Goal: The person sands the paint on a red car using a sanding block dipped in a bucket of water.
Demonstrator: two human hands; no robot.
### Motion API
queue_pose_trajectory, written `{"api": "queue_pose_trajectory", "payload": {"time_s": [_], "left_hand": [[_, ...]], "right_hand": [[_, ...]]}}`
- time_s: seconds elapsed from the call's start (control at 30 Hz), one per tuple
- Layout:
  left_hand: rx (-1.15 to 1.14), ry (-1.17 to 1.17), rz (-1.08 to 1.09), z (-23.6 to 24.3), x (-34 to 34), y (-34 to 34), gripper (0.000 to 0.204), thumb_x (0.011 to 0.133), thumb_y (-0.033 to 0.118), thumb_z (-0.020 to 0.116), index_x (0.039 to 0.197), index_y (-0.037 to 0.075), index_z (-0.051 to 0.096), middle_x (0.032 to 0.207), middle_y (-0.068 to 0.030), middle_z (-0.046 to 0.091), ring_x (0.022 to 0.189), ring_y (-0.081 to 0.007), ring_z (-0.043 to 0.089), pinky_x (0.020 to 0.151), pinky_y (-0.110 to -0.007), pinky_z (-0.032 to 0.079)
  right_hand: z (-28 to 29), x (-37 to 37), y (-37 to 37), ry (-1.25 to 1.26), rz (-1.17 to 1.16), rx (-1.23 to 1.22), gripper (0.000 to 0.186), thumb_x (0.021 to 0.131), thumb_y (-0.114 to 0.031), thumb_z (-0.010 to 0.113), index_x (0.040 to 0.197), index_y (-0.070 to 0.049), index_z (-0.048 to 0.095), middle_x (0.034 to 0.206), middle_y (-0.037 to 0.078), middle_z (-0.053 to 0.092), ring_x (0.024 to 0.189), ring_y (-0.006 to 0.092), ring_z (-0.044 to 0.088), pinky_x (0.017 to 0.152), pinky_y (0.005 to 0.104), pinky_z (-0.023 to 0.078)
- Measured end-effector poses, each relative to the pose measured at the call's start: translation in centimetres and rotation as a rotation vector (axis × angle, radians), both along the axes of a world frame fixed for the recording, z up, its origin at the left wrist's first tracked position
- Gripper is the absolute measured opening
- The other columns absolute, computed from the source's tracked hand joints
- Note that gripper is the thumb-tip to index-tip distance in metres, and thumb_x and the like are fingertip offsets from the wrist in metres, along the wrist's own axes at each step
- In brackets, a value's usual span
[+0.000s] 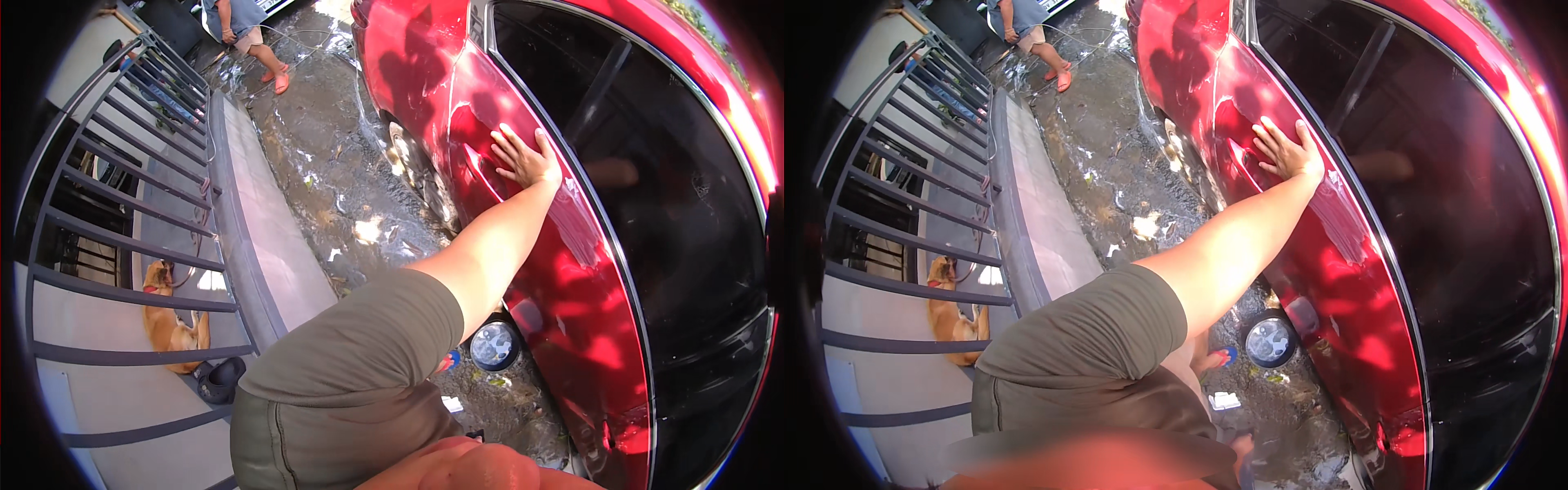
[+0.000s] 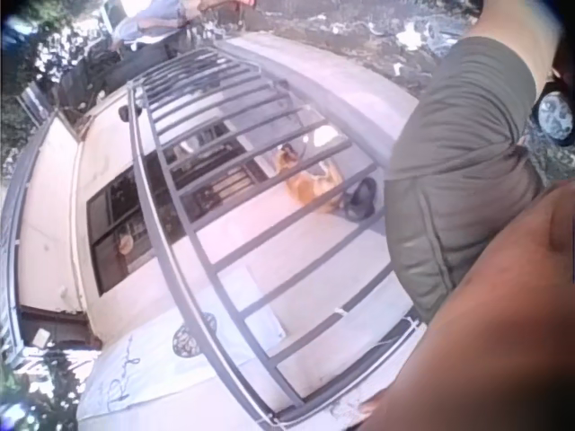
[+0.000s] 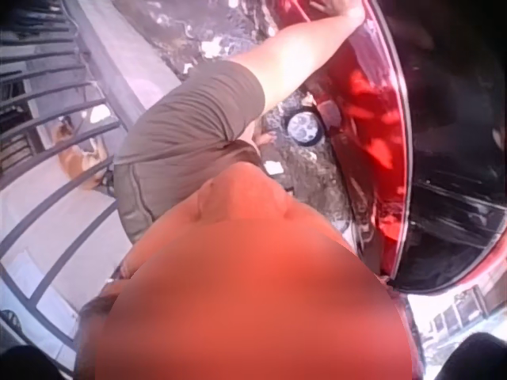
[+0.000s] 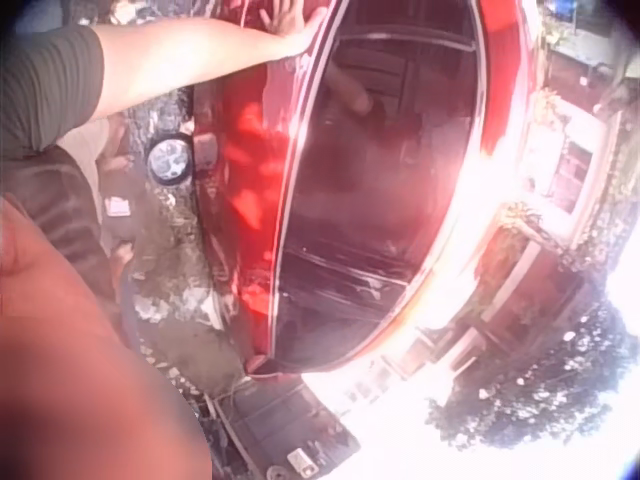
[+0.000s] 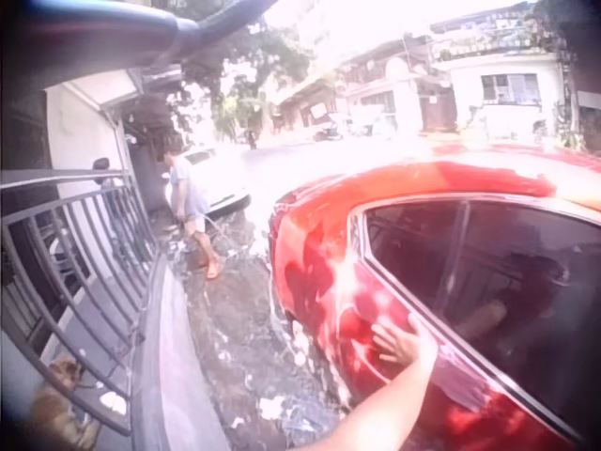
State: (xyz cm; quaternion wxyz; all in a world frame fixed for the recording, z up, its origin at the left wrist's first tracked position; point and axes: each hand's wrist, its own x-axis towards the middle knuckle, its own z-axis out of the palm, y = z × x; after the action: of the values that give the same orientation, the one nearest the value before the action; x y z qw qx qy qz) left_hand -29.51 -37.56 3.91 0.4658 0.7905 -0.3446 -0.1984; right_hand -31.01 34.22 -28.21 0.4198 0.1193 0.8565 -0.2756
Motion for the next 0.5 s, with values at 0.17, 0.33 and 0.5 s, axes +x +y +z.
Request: {"api": "queue_pose_trajectory", "payload": {"time_s": [0.17,0.33,0.5], "left_hand": [[0.031,-0.026,-0.003,-0.4,0.3,-0.3,0.085,0.094,0.061,0.041,0.158,0.013,0.011,0.164,-0.0142,0.005,0.151,-0.0364,0.005,0.114,-0.067,0.008],[0.028,-0.007,-0.015,-0.6,-0.1,-0.5,0.086,0.094,0.063,0.039,0.158,0.015,0.009,0.165,-0.0135,0.004,0.151,-0.0347,0.004,0.116,-0.065,0.006],[0.04,-0.021,-0.017,-0.3,-0.5,-0.4,0.085,0.095,0.064,0.038,0.158,0.016,0.007,0.165,-0.0118,0.003,0.151,-0.0343,0.004,0.116,-0.064,0.006]], "right_hand": [[-4.7,-3.5,-9.3,-0.038,-0.021,-0.244,0.031,0.1,-0.02,0.046,0.117,0.002,0.061,0.083,0.013,0.062,0.061,0.0218,0.058,0.05,0.0356,0.047],[-2.8,-4.2,-20.5,0.036,0.148,-0.348,0.03,0.099,-0.02,0.048,0.112,0.004,0.06,0.081,0.012,0.061,0.051,0.0194,0.054,0.041,0.0325,0.04],[-9.6,-5.5,-21.0,0.122,0.384,-0.41,0.031,0.096,-0.014,0.05,0.116,0.008,0.059,0.088,0.017,0.064,0.063,0.028,0.061,0.056,0.0411,0.047]]}}
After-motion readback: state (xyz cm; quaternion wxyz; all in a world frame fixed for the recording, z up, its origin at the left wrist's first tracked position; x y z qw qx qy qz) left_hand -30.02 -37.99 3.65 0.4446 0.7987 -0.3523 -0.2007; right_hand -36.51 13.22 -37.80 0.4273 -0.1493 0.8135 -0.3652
